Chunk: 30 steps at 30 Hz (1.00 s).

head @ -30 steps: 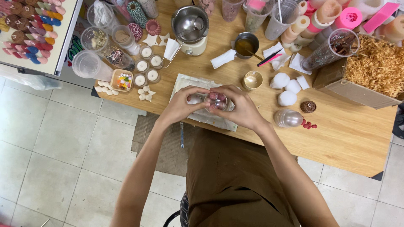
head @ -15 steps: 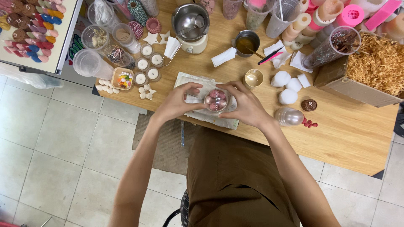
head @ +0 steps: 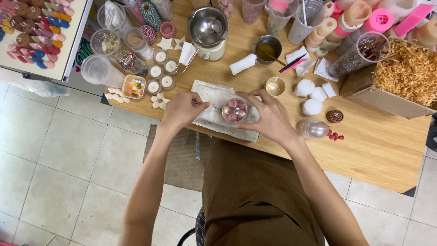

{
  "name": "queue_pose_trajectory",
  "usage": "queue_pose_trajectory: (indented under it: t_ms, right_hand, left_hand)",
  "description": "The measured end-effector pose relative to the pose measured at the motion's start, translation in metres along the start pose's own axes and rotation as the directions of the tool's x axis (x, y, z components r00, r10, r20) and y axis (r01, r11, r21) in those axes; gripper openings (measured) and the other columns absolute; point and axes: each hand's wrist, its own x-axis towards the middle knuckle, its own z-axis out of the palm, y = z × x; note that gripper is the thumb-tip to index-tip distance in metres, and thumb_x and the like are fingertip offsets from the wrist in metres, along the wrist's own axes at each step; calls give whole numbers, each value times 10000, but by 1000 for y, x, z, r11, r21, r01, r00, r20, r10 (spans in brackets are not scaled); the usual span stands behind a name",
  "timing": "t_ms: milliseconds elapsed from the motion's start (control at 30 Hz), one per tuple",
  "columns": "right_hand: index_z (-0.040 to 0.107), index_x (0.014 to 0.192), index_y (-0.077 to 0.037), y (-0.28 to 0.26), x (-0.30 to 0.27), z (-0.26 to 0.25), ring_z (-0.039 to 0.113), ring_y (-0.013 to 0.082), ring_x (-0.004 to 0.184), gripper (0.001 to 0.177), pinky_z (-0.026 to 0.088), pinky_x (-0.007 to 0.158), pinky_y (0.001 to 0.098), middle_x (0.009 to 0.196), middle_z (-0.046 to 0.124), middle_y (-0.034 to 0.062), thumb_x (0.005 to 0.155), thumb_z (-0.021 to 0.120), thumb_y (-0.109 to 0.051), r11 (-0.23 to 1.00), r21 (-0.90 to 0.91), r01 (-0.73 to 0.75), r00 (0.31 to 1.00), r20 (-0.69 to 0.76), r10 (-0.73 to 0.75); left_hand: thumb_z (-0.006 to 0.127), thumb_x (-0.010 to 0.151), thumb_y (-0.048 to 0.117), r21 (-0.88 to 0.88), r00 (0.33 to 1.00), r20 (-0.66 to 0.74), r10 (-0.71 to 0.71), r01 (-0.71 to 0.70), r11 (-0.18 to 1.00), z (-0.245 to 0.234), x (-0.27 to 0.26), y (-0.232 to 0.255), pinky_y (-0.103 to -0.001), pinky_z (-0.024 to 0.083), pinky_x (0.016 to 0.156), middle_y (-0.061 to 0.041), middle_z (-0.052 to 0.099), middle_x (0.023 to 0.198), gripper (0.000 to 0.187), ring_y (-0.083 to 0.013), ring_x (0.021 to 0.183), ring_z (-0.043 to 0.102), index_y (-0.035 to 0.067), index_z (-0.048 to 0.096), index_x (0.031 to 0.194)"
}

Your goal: The person assembles small decorative items by placing pink spheres into a clear plastic ornament, then adds coffee beans and small red berries to another ornament before attaching a silver chain.

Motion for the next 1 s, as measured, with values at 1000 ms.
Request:
queue_pose_trajectory:
  t_ms: [1000]
  right_hand:
    - [692, 1208, -51, -67, 40, -92, 745, 126, 873, 379, 608, 803, 294, 939, 777, 59, 835, 759, -47, 886, 461, -46, 991, 134, -19]
  left_hand:
    - [787, 905, 63, -797, 882, -156, 445, -378, 470, 30, -13, 43, -308, 555, 943, -68, 742, 1079, 248, -121, 1017, 689, -12, 708, 1128]
